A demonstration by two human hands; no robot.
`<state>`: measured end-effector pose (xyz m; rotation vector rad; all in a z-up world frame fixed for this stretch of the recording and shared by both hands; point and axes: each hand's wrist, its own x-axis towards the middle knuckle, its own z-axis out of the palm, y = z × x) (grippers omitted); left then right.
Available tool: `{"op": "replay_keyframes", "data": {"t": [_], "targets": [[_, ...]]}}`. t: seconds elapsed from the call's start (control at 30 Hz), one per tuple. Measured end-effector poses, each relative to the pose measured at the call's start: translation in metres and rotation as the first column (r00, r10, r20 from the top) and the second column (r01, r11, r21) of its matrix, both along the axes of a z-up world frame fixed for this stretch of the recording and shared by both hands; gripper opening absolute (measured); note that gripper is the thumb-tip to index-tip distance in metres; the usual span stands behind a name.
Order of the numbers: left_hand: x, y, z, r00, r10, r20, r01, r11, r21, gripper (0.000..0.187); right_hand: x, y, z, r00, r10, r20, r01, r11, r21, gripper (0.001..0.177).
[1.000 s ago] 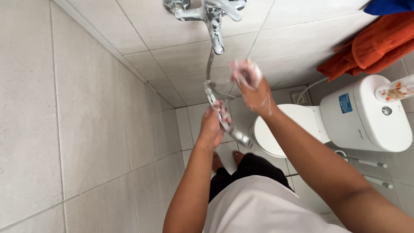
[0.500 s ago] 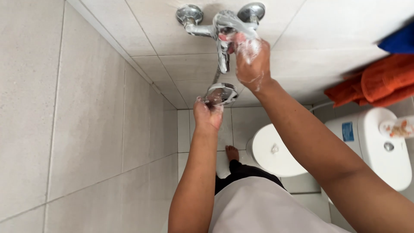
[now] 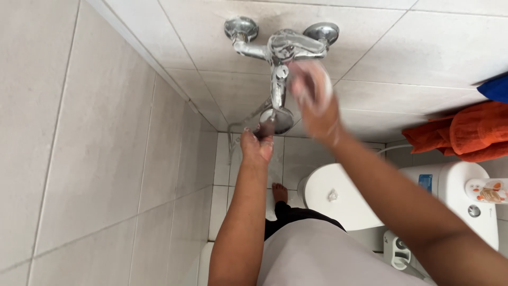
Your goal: Cleaning a handheld shower head and the faucet assembly using soapy water and a cloth.
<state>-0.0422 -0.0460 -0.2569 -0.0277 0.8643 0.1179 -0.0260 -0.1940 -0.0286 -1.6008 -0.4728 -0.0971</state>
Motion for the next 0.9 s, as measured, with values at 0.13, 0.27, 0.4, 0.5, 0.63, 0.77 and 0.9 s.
{"op": "replay_keyframes", "data": {"t": [0.13, 0.27, 0.4, 0.5, 0.63, 0.77, 0.9], "targets": [[0.000, 0.001, -0.010, 1.000, -0.019, -0.016, 0.019, 0.999, -0.045, 0.048, -0.046, 0.010, -0.061, 0.979, -0.202, -0.028, 0.189, 0.951, -0.245, 0.033], [-0.019, 0.001, 0.039, 0.970, -0.244, 0.016, 0.243, 0.968, 0.055, 0.044, -0.052, 0.029, -0.063, 0.954, -0.040, -0.298, -0.045, 0.961, -0.273, 0.032], [-0.026, 0.009, 0.054, 0.868, -0.495, 0.035, 0.483, 0.859, 0.169, 0.038, -0.032, 0.045, -0.062, 0.994, 0.103, -0.038, -0.110, 0.932, -0.346, 0.037], [-0.016, 0.011, -0.011, 0.882, -0.393, 0.262, 0.363, 0.919, 0.156, 0.030, -0.020, 0.066, -0.020, 0.926, -0.055, -0.373, -0.178, 0.810, -0.559, 0.036], [-0.022, 0.012, 0.083, 0.865, -0.491, 0.105, 0.472, 0.867, 0.163, 0.031, -0.004, 0.068, -0.042, 0.999, 0.050, -0.016, -0.052, 0.854, -0.518, 0.024], [-0.025, 0.012, 0.110, 0.860, -0.505, 0.068, 0.491, 0.857, 0.155, 0.030, -0.014, 0.064, -0.011, 0.992, 0.094, -0.082, -0.123, 0.841, -0.526, 0.027], [-0.023, 0.015, 0.091, 0.821, -0.565, 0.085, 0.547, 0.820, 0.167, 0.036, -0.020, 0.040, -0.001, 0.967, 0.238, -0.088, -0.246, 0.793, -0.557, 0.040]]}}
